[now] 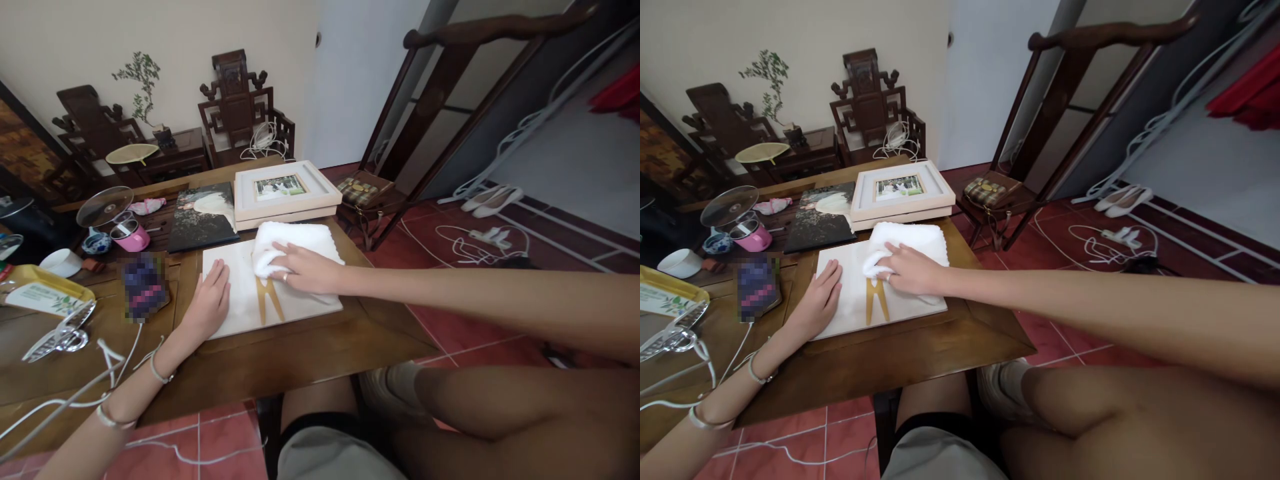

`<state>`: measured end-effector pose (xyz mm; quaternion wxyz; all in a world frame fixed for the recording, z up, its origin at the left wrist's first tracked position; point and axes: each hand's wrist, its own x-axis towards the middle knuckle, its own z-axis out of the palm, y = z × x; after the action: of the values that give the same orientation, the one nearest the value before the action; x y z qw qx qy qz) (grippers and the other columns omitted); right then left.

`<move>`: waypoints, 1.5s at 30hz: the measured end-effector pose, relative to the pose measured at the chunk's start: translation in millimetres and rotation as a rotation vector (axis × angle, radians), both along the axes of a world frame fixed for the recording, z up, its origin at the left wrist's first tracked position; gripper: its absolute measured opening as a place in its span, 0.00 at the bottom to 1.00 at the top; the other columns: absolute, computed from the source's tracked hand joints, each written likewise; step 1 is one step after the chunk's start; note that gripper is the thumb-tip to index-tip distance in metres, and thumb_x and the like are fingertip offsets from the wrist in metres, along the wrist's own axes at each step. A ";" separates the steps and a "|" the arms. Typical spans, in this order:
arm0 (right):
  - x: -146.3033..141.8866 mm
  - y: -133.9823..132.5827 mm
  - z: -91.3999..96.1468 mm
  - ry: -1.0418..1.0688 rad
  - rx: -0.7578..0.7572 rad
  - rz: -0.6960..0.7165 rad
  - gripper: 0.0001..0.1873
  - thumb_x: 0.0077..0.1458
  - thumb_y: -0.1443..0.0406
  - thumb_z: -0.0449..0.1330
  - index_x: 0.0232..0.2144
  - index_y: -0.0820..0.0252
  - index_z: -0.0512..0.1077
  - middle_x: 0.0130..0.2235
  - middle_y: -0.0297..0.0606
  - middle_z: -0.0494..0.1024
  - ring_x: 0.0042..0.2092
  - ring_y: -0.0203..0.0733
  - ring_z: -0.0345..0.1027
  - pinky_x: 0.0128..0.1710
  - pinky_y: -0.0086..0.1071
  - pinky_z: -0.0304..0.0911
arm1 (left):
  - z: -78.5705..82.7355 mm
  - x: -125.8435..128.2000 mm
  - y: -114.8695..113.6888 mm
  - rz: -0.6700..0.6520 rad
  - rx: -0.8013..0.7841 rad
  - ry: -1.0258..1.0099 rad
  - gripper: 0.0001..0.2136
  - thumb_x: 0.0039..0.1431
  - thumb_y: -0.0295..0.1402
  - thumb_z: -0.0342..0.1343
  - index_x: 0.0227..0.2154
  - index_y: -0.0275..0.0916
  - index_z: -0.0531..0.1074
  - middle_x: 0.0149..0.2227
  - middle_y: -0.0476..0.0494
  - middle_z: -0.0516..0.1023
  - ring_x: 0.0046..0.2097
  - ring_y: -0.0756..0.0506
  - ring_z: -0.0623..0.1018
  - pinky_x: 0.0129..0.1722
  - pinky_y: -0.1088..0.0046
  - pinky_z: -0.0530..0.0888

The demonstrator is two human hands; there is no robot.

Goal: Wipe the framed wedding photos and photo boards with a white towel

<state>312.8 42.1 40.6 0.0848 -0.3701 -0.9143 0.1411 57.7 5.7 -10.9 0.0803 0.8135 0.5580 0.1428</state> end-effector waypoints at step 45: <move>-55.9 -85.8 55.1 -0.404 0.008 0.301 0.06 0.47 0.66 0.64 0.30 0.58 0.80 0.43 0.51 0.78 0.44 0.55 0.71 0.45 0.50 0.66 | 8.4 0.2 4.4 0.001 -0.009 0.002 0.22 0.69 0.32 0.36 0.62 0.33 0.58 0.68 0.28 0.56 0.70 0.35 0.53 0.65 0.43 0.55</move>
<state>256.9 -43.7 95.6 -0.1201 -0.2499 -0.9581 0.0718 57.9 10.1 -2.5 0.0833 0.8131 0.5590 0.1393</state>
